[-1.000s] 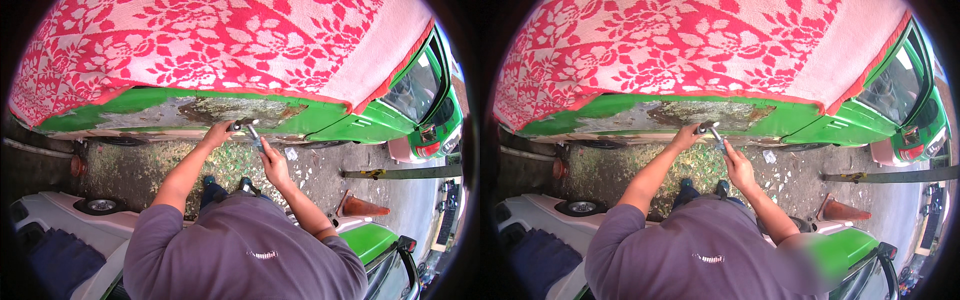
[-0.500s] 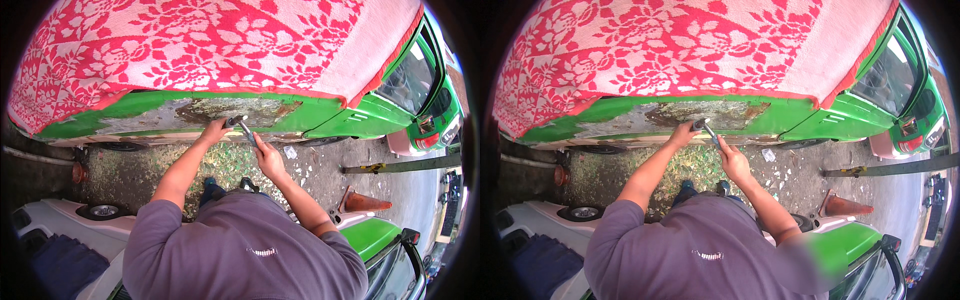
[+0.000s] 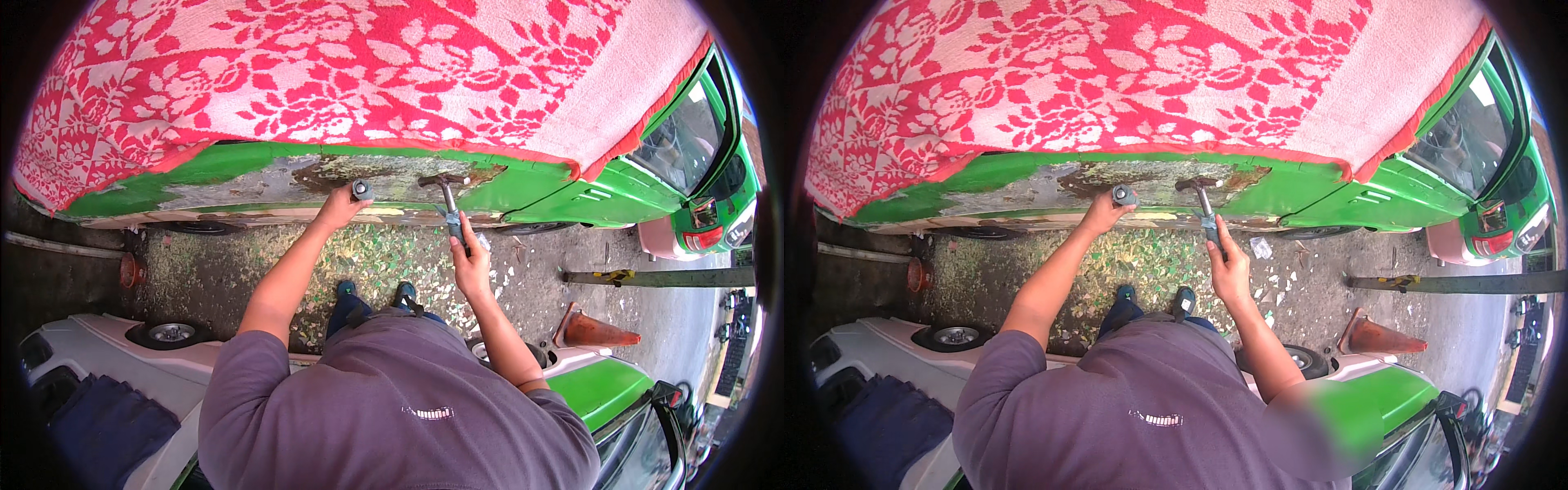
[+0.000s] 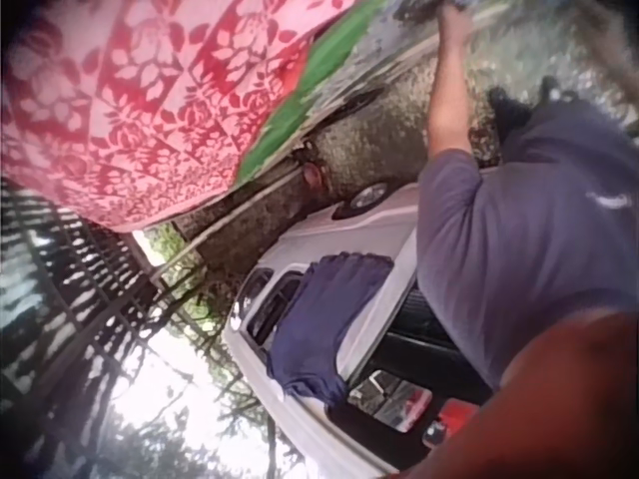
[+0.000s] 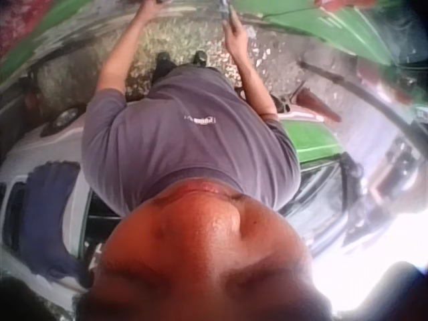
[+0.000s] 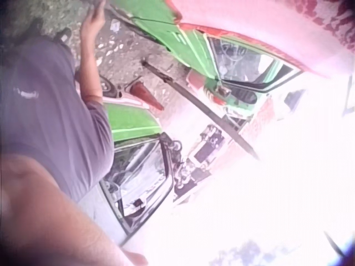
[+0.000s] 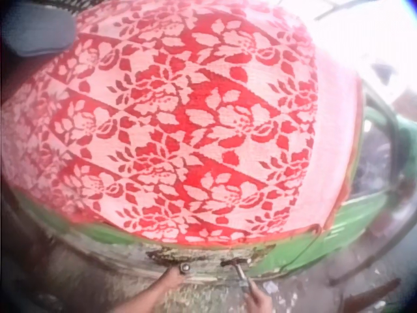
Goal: The person uses a hammer and a metal punch to repeatedly strike a green car panel, likely to flatten a dent. The person holds the punch against the panel with the left hand and strikes it with the hammer in the right hand throughout the clip.
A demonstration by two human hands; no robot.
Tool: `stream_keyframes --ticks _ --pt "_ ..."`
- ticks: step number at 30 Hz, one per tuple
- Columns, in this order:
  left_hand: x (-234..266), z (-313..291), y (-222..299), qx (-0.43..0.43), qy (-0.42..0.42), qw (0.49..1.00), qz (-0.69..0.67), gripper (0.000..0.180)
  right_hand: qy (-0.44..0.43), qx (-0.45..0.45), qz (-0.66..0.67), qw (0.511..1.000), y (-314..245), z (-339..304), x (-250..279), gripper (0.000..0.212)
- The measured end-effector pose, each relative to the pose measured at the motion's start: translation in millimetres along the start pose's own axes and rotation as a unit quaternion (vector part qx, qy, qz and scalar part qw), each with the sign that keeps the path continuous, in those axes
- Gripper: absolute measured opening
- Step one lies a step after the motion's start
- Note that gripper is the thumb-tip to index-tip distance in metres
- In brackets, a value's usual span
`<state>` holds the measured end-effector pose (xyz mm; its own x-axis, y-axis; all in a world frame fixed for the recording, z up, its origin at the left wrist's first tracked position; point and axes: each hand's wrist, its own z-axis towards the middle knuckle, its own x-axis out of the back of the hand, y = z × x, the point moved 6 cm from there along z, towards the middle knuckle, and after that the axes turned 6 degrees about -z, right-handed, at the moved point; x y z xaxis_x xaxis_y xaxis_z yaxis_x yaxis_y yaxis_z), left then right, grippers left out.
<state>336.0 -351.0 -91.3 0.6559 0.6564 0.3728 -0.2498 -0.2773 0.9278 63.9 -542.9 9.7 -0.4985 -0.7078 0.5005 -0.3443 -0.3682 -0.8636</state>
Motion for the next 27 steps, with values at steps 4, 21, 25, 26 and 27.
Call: stream_keyframes --ticks 4,21,25,26,27 --pt "-4 -14 19 -0.006 0.018 1.0 0.006 0.026 0.008 0.026 -0.022 0.999 3 -5 0 0.055" --pt "-11 -42 -20 0.026 0.229 0.945 -0.232 0.022 -0.045 -0.013 -0.02 0.999 2 -20 -3 0.054" --pt "-21 -39 -32 0.041 0.247 0.943 -0.218 0.02 -0.075 -0.057 -0.013 0.995 -1 -22 -3 0.054" --pt "-23 -40 -32 0.028 0.247 0.942 -0.225 0.02 -0.076 -0.057 -0.008 0.995 -1 -23 -2 0.054" --pt "-25 -43 -34 0.015 0.247 0.941 -0.232 0.021 -0.069 -0.042 -0.007 0.997 0 -23 -2 0.054"
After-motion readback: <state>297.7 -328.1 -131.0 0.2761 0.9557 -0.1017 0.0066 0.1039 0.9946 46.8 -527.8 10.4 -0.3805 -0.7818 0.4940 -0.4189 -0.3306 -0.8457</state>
